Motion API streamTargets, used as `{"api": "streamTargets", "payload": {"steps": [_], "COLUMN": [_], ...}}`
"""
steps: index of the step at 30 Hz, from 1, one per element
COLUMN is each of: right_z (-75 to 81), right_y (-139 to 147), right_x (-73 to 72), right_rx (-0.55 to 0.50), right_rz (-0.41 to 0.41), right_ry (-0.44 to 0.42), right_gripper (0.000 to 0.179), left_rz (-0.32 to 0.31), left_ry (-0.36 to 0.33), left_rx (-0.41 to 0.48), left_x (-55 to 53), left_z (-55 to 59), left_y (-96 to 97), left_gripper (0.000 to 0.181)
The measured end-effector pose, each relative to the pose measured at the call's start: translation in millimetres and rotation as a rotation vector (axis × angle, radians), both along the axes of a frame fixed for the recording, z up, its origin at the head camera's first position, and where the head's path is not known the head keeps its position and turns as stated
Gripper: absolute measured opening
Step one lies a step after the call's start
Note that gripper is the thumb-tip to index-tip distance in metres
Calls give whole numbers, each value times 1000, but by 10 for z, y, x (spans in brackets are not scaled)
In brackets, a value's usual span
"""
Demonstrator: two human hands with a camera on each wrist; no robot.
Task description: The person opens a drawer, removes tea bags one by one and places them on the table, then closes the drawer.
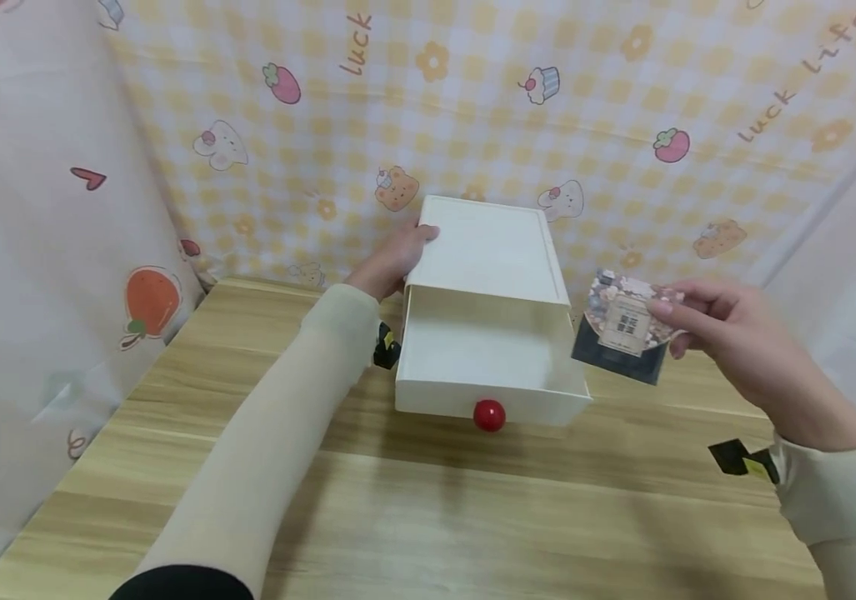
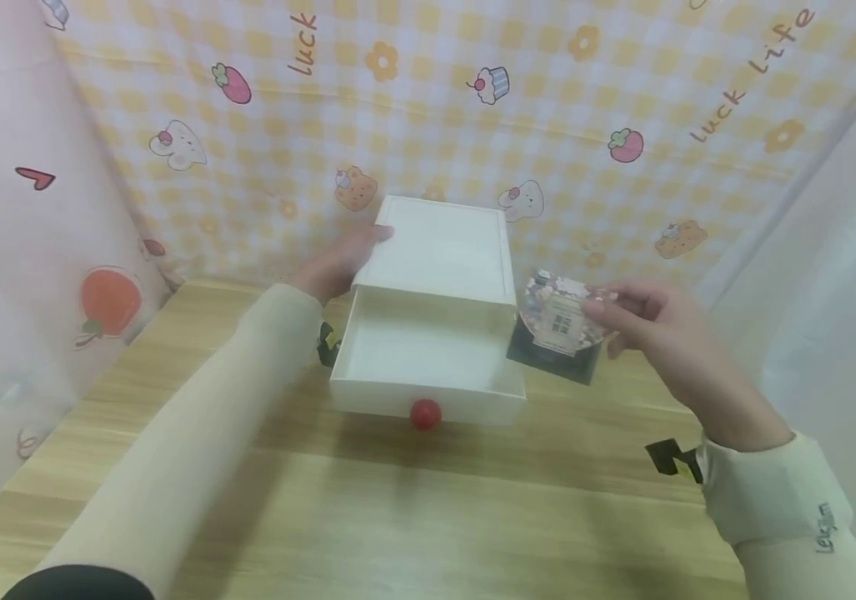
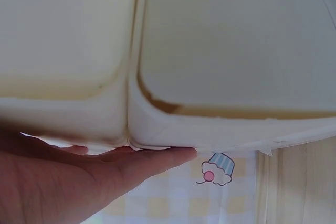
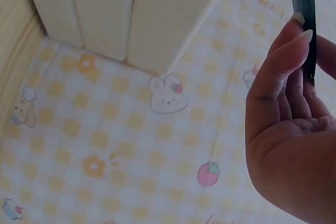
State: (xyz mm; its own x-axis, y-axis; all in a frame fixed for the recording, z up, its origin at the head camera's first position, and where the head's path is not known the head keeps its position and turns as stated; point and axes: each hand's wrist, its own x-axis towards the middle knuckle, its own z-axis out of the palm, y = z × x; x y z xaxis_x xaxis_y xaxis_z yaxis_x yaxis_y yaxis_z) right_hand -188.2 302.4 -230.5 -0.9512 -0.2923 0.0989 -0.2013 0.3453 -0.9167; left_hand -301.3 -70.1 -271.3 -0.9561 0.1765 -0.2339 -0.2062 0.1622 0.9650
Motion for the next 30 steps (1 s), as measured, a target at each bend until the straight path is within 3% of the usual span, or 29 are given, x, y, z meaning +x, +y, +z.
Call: {"api": "streamTargets", "payload": {"steps": [4, 14, 23, 30], "right_z": [-139, -393, -703, -997], "right_y": [237, 555, 641, 581], "right_x": [-1, -173, -278, -376], "right_rx": [-117, -11, 275, 408], "right_rz": [69, 10, -63, -39], "right_ry": [-61, -172, -187, -235], "right_gripper": [23, 22, 16, 49], "left_rz": [0, 3, -3, 3], "left_ry": [-4, 10, 18, 23], "left_rx": [4, 40, 20, 18], "left_x": [-15, -24, -28, -43], "left_z": [-24, -36, -40, -44], "left_y": [20, 2, -1, 18], "left_gripper": [56, 56, 56, 53]}}
